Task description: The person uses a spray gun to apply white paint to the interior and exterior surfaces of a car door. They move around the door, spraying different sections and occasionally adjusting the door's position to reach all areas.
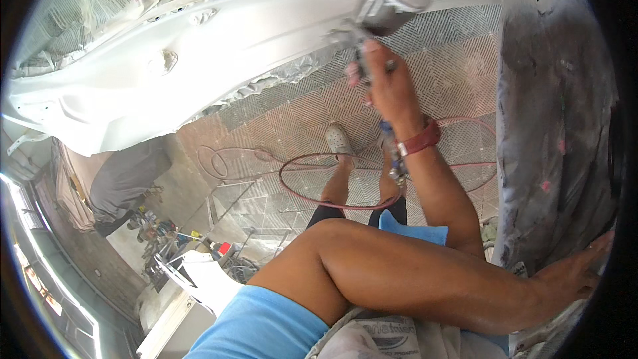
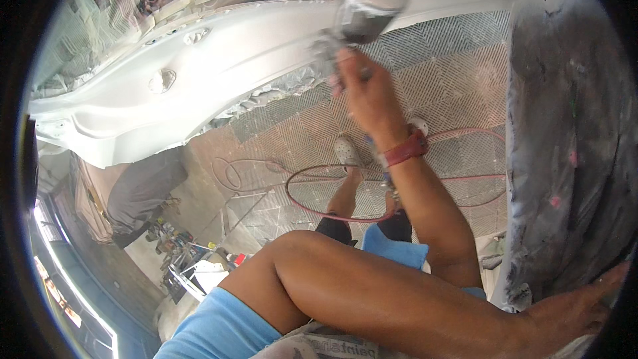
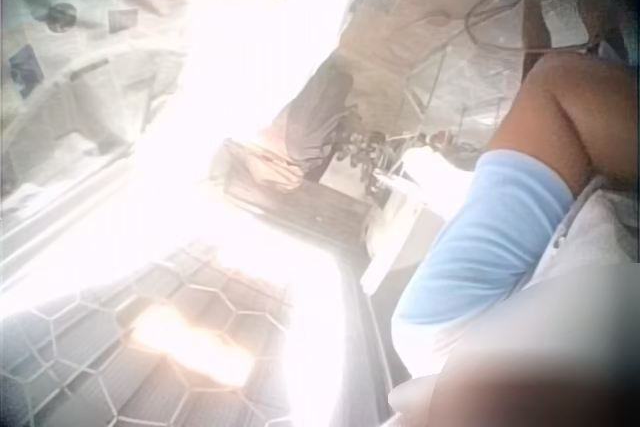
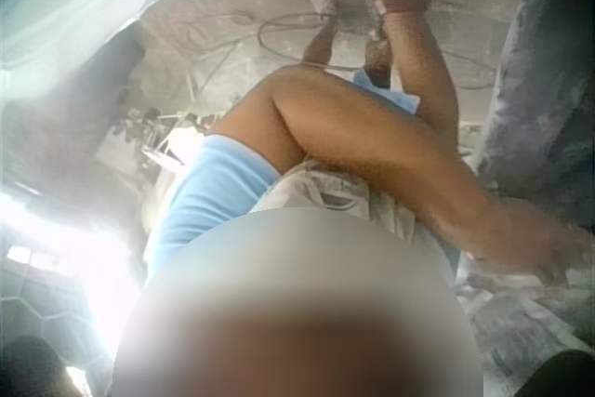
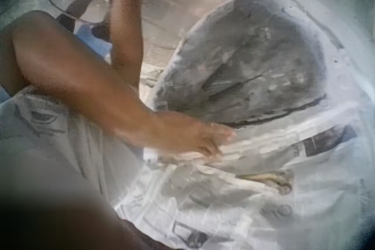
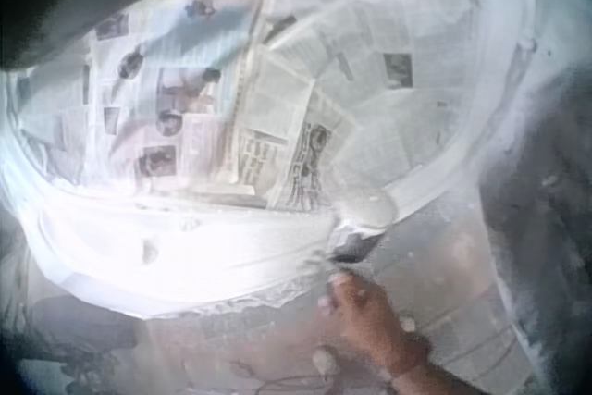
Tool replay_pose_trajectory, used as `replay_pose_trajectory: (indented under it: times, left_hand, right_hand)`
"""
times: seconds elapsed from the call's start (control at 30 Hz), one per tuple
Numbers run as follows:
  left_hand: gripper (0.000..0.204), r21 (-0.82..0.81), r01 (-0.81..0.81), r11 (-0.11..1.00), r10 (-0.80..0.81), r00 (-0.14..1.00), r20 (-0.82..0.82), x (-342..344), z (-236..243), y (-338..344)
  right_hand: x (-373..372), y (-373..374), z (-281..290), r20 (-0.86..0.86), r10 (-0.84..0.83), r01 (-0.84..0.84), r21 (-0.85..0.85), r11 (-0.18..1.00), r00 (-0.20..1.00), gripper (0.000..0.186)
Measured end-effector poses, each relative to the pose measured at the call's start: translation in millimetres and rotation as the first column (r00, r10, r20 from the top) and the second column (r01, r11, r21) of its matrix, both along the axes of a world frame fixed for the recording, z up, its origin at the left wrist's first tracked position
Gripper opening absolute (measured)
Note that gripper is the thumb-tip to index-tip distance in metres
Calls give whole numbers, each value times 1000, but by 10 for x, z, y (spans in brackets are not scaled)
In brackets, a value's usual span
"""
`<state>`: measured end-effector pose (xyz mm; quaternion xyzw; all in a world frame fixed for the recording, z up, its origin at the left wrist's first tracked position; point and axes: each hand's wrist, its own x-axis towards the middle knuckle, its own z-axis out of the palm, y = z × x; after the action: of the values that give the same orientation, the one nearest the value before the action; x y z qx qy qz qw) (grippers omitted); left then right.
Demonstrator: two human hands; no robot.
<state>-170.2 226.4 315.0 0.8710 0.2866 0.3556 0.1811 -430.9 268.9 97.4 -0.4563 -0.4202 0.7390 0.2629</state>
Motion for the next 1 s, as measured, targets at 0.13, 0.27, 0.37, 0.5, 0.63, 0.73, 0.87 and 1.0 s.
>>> replay_pose_trajectory:
  times: [0.13,0.27,0.37,0.5,0.63,0.73,0.87,1.0]
  left_hand:
    - [90,-2,-7,1000,7,998,-64,-57,17,41]
    - [91,12,12,1000,-9,986,-169,-123,78,69]
    - [93,27,54,998,-43,955,-293,-222,154,132]
    - [101,14,134,991,-117,906,-406,-435,294,250]
    - [104,4,139,990,-122,885,-450,-584,445,304]
    - [100,9,146,989,-125,875,-469,-598,483,322]
    - [93,-43,173,984,-169,832,-528,-553,545,353]
    - [92,0,169,986,-145,841,-521,-560,540,362]
  right_hand:
    - [275,352,-268,306,-75,63,48,997,949,64]
    - [124,454,-147,315,-102,71,110,991,944,64]
    - [-193,324,216,165,-36,22,88,996,986,62]
    - [-653,29,866,-39,99,-98,33,995,994,61]
    - [-1087,-167,1392,-282,215,-220,12,975,935,60]
    - [-1154,-116,1524,-371,242,-251,24,968,896,58]
    - [-1140,180,1430,-364,200,-223,-24,974,910,57]
    - [-1047,479,1329,-30,203,-200,61,978,979,63]
